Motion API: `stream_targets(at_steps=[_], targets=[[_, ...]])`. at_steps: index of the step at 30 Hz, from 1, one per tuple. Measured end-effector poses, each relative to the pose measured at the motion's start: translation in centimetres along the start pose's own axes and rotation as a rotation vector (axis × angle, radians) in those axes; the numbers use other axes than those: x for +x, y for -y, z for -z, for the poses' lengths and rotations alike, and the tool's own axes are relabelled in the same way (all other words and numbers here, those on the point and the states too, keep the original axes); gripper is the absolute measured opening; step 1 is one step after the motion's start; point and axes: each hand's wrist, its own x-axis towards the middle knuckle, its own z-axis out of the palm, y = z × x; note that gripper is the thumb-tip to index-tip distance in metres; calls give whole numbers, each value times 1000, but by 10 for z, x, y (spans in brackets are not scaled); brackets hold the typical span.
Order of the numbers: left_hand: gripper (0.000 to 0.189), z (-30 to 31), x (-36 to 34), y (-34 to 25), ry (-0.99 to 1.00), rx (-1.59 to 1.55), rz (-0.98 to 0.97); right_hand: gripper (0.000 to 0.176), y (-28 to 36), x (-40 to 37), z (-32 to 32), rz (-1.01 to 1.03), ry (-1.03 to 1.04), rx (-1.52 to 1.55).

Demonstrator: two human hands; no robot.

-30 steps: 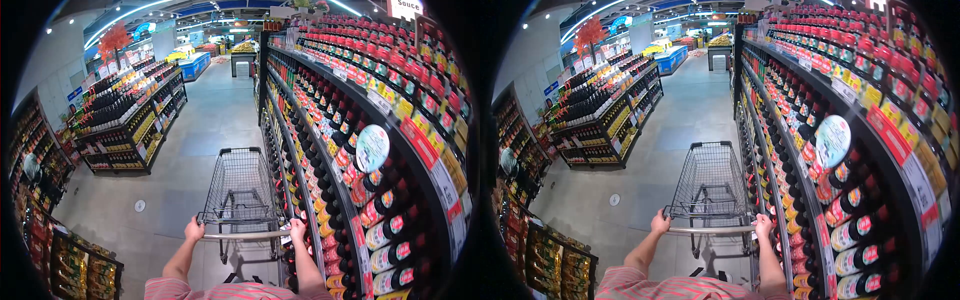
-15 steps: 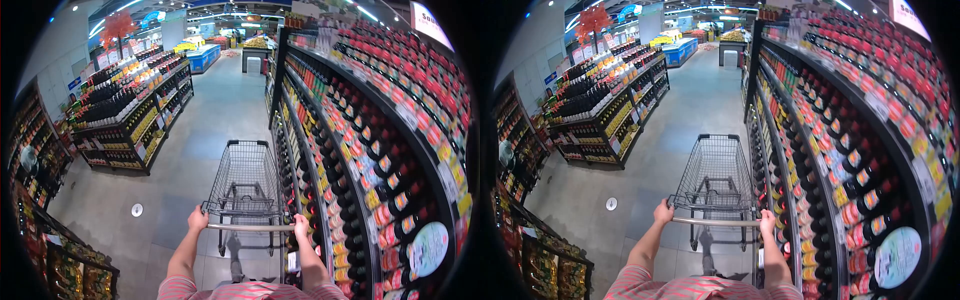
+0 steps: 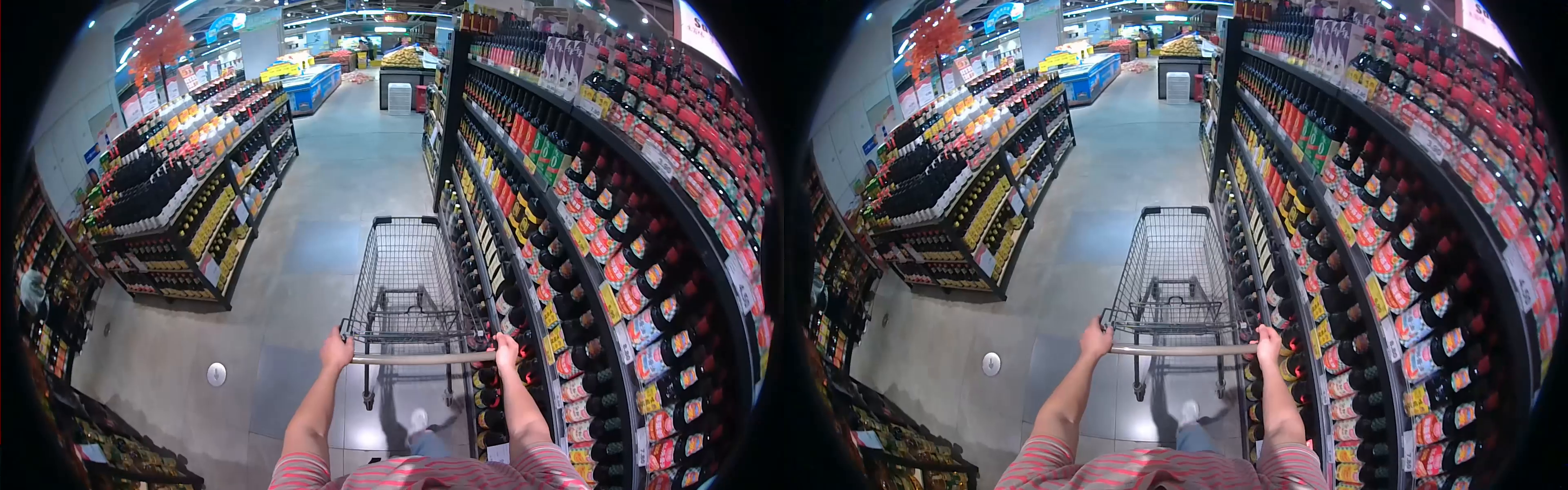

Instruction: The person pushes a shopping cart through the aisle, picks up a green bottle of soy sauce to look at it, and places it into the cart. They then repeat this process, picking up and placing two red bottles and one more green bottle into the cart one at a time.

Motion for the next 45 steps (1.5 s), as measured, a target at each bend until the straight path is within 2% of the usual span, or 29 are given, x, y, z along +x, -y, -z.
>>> stream_targets(at_steps=[5,9,10,15,17,22,26,30,32,34,36,38,40,42,44,45], targets=[[54,-15,90,-17,-11,-42,-24,26,-9,75,-42,50,-15,145],[53,-18,150,-44,-24,-6,-67,27,20,126,-76,49,-31,180],[53,-16,167,-54,-12,24,-80,27,27,138,-83,-48,-36,159],[56,-32,244,-73,-21,3,-76,26,15,213,-118,37,31,255],[56,-25,266,-89,-25,17,-74,26,22,232,-134,73,5,218],[55,-32,330,-100,-6,33,-115,27,28,280,-162,-72,1,120],[53,-34,381,-113,6,19,-122,28,26,315,-187,-15,-38,152],[51,-40,427,-132,-14,17,-145,29,46,347,-210,-44,-93,234],[55,-39,447,-145,61,10,-117,29,54,364,-218,-16,-85,169],[59,-40,469,-159,-61,106,-276,29,61,383,-230,11,-130,154],[62,-45,493,-167,33,105,-237,30,67,400,-239,-83,-177,36],[62,-56,516,-170,-15,175,-347,31,72,419,-247,-51,-202,7],[61,-57,531,-182,33,168,-345,32,75,434,-252,-102,-259,-100],[57,-58,546,-190,-12,179,-516,35,76,448,-259,-110,-297,-105],[55,-61,558,-198,8,179,-529,36,78,461,-263,-126,-333,-205],[55,-64,562,-201,8,179,-542,42,77,468,-265,-161,-349,-157]])
